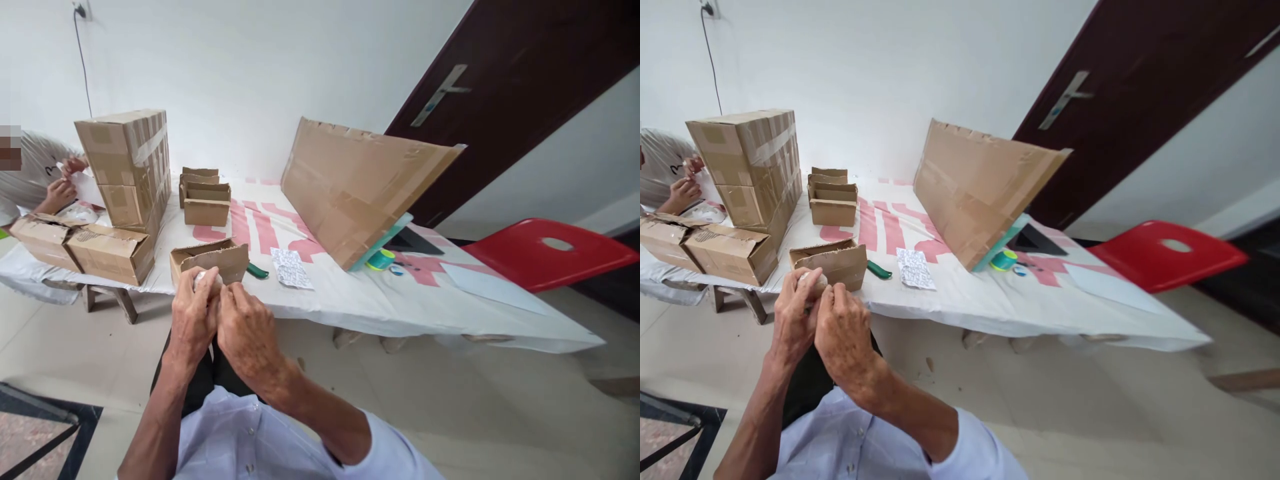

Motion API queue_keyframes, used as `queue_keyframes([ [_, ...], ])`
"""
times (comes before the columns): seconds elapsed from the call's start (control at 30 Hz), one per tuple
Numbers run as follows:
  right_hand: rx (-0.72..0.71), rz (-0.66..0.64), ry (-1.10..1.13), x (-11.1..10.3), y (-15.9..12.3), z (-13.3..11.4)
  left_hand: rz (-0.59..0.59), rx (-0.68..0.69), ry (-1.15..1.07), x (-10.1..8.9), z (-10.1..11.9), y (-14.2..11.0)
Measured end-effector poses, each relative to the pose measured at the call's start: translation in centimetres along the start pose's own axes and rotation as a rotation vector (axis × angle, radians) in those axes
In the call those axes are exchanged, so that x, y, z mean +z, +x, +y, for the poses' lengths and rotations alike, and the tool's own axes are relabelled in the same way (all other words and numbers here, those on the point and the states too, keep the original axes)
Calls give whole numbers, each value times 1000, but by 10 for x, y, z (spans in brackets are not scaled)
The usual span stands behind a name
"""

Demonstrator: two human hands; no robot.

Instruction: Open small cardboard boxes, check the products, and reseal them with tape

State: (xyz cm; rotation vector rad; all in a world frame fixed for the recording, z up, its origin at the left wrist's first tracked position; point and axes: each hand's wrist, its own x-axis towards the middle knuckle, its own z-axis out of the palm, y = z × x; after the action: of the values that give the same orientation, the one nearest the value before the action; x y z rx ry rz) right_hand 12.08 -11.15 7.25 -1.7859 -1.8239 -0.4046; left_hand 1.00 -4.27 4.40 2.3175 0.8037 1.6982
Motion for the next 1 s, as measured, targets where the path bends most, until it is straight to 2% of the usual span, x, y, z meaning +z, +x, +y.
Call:
queue_keyframes([
  [0.1,40,-53,20,6,4,-6,4,-8,99,5,-2,-2],
  [0.23,73,-100,206,2,4,8,-25,3,123,5,-2,-3],
  [0.37,65,-35,664,0,4,34,-56,-22,-26,2,2,0],
  [0.47,128,-24,1050,7,7,50,-72,-33,-125,0,5,2],
  [0.63,272,-240,1453,25,12,72,-177,-20,-211,0,6,1],
  [0.8,315,-358,1627,42,6,82,-281,-31,-244,2,3,-1],
  [1.0,395,-334,1746,51,-8,80,-429,-160,-420,-1,3,-2],
])
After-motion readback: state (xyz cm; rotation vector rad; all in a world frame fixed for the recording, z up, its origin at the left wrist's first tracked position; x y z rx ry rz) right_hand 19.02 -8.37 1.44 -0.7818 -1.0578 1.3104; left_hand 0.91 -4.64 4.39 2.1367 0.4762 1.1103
